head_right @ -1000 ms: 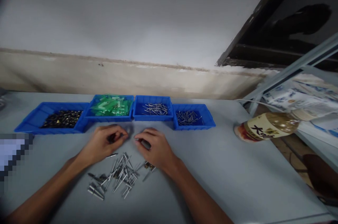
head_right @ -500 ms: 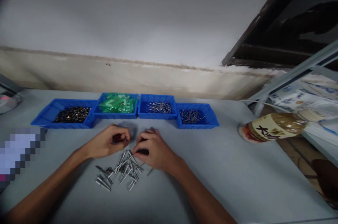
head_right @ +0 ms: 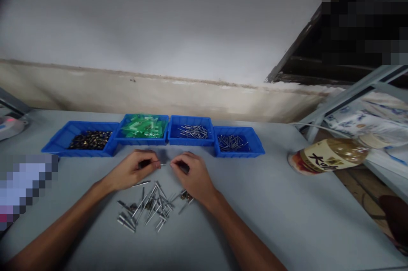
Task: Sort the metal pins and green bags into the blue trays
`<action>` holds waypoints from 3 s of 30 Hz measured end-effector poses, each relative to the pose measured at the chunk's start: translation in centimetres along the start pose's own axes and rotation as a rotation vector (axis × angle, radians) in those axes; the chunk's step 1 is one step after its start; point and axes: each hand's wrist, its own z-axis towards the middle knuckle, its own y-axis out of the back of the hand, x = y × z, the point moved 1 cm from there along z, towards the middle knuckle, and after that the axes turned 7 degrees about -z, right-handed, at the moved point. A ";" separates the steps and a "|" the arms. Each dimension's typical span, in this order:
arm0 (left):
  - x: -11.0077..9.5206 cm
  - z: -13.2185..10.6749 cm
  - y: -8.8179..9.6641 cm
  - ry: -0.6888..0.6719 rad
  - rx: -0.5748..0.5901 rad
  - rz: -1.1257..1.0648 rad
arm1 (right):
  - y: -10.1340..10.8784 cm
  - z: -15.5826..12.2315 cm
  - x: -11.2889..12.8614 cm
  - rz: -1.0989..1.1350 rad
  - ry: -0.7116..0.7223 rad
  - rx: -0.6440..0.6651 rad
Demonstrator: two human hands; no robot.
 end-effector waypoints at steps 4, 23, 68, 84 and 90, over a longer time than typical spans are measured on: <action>0.1 0.0 0.0 -0.021 -0.083 -0.041 | -0.1 -0.1 -0.2 0.033 -0.018 -0.086; 0.6 0.0 -0.8 0.036 -0.079 -0.236 | -0.3 0.6 -1.1 0.554 -0.348 -0.256; 1.5 0.2 -0.5 -0.025 -0.323 -0.031 | -0.4 0.4 -1.4 0.150 -0.226 0.045; 1.3 0.1 -0.5 -0.032 -0.317 -0.007 | -0.5 0.6 -1.8 0.253 -0.280 0.033; 1.1 0.2 -0.5 -0.019 -0.295 0.004 | -0.3 0.6 -1.5 0.249 -0.300 0.029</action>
